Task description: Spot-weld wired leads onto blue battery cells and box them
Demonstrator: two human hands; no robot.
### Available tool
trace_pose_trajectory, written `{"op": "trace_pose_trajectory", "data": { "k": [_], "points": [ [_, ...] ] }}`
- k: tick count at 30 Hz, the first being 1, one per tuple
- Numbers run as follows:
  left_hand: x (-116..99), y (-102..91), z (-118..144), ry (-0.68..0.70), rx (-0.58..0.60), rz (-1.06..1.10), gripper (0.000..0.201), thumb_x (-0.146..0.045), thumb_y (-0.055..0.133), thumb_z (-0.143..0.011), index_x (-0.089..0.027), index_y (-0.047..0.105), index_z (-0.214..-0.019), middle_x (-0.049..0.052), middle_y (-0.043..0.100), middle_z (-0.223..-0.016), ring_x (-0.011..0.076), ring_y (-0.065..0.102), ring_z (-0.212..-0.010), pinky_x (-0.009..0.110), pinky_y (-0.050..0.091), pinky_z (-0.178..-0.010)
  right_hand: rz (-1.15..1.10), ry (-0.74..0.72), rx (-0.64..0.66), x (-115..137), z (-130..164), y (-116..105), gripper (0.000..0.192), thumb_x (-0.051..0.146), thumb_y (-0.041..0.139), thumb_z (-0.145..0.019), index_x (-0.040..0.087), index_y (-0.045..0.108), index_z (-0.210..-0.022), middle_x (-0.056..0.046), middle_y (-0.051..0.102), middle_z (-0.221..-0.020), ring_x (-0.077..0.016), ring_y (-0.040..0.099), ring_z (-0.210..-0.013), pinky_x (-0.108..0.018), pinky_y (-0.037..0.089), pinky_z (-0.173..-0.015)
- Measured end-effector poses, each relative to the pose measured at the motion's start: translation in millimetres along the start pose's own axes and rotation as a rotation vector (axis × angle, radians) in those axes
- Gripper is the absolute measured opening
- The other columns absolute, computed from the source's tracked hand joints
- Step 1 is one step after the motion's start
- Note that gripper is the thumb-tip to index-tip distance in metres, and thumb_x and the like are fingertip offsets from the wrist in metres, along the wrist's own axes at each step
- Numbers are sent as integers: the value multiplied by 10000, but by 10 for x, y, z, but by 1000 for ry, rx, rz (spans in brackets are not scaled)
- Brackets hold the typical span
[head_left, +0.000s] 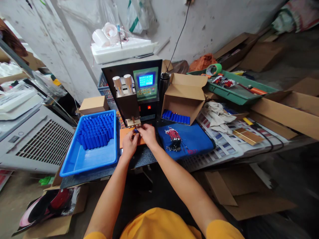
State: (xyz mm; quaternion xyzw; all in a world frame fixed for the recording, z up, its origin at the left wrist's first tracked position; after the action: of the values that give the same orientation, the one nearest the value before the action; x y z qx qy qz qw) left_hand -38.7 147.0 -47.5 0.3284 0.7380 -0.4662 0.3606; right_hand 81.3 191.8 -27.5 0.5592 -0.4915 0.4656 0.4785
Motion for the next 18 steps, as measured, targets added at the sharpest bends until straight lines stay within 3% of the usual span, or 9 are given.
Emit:
{"op": "trace_pose_trajectory", "data": {
  "k": [9, 18],
  "points": [
    [-13, -12, 9, 5, -15, -26, 219, -294, 536, -890, -181, 682, -1008, -8, 573, -652, 131, 497, -578, 238, 343, -564, 31, 7, -10, -7, 6, 9, 180, 338, 619, -695, 210, 547, -592, 12, 558, -550, -156, 528, -596, -236, 374, -528],
    [-24, -17, 17, 3, -19, -16, 212, -309, 534, -891, -183, 673, -990, 1, 601, -681, 143, 527, -598, 250, 371, -586, 24, -6, -1, -10, 8, 11, 261, 390, 639, -724, 212, 523, -571, 19, 537, -537, -147, 513, -582, -237, 372, -533]
  ]
}}
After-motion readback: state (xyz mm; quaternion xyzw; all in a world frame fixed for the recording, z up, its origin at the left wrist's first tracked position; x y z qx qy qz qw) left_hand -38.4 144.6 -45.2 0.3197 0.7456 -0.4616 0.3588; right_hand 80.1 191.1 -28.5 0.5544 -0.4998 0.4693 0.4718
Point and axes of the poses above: each hand's wrist, its own z-axis away from the middle knuckle, its own y-axis out of the palm, x = y × z, the point moved 7 cm from there along -z, towards the middle knuckle
